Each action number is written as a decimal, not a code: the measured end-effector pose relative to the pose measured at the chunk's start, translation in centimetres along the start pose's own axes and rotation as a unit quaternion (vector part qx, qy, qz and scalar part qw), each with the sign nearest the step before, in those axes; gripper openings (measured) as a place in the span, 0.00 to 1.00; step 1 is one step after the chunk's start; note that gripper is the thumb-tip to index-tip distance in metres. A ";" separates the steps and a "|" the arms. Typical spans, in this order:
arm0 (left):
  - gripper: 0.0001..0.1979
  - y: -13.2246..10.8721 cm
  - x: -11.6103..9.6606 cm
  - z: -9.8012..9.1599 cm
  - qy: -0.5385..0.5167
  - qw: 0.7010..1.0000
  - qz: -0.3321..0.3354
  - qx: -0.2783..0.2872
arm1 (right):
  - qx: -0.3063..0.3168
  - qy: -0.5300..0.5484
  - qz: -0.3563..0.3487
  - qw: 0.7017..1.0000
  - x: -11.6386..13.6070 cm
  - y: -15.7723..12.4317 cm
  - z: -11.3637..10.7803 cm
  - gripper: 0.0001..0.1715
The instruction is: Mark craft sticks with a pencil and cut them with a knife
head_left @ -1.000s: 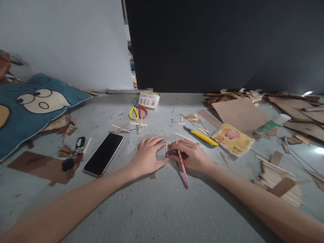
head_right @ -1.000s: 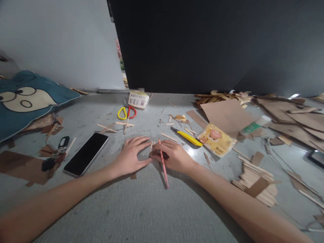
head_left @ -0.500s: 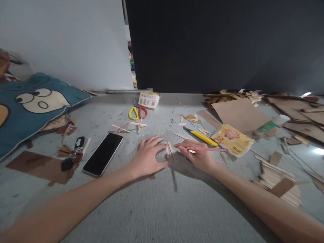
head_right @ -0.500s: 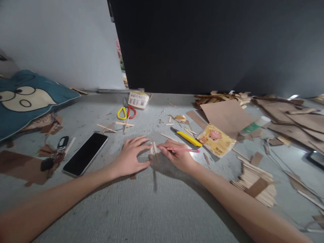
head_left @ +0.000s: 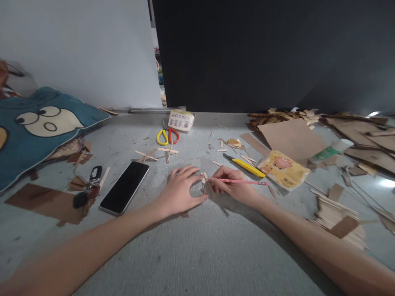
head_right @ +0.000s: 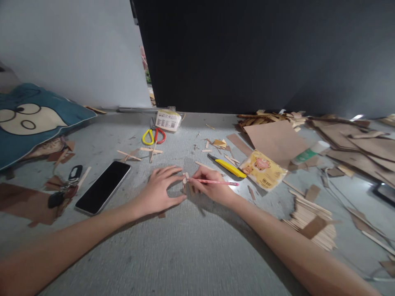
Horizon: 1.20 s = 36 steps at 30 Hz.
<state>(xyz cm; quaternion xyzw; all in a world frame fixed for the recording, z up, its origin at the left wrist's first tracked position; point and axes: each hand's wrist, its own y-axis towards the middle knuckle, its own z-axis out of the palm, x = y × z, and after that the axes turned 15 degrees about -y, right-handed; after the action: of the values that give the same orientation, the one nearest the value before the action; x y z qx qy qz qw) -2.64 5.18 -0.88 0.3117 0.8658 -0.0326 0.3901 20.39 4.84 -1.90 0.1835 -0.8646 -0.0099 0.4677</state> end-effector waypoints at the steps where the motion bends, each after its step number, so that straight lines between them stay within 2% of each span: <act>1: 0.24 0.0 0.0 0.0 -0.005 1.000 -0.003 -0.005 | -0.023 0.002 0.007 1.000 -0.1 0.0 0.0 0.24; 3: 0.23 0.0 0.1 0.0 -0.014 1.000 -0.008 -0.018 | -0.060 0.003 0.018 0.998 -0.2 -0.1 0.0 0.24; 5: 0.24 0.0 0.2 0.1 -0.020 0.999 -0.010 -0.026 | -0.071 -0.004 0.025 0.997 -0.1 -0.2 -0.1 0.24; 10: 0.28 0.0 0.3 0.2 -0.012 1.000 0.005 -0.007 | -0.056 -0.020 0.017 0.998 0.3 -0.5 -0.2 0.22; 14: 0.25 0.0 0.4 0.2 -0.007 1.000 0.010 -0.005 | -0.043 -0.022 0.004 0.999 0.5 -0.7 -0.2 0.20; 19: 0.28 -0.1 0.3 0.2 -0.015 1.000 0.010 -0.004 | -0.090 -0.056 -0.003 0.994 0.5 -1.0 -0.1 0.19; 27: 0.27 -0.1 0.3 0.2 -0.019 1.000 0.011 0.003 | -0.072 -0.079 -0.006 0.994 0.6 -1.0 -0.1 0.20; 36: 0.23 -0.2 0.0 0.1 -0.003 1.000 0.016 0.017 | -0.085 -0.071 -0.009 0.994 0.1 -1.0 0.0 0.19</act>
<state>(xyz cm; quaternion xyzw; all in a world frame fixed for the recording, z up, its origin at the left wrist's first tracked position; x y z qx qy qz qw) -2.70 5.01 -0.94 0.3317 0.8587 -0.0419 0.3883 20.69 3.86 -2.02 0.1494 -0.8899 -0.1000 0.4192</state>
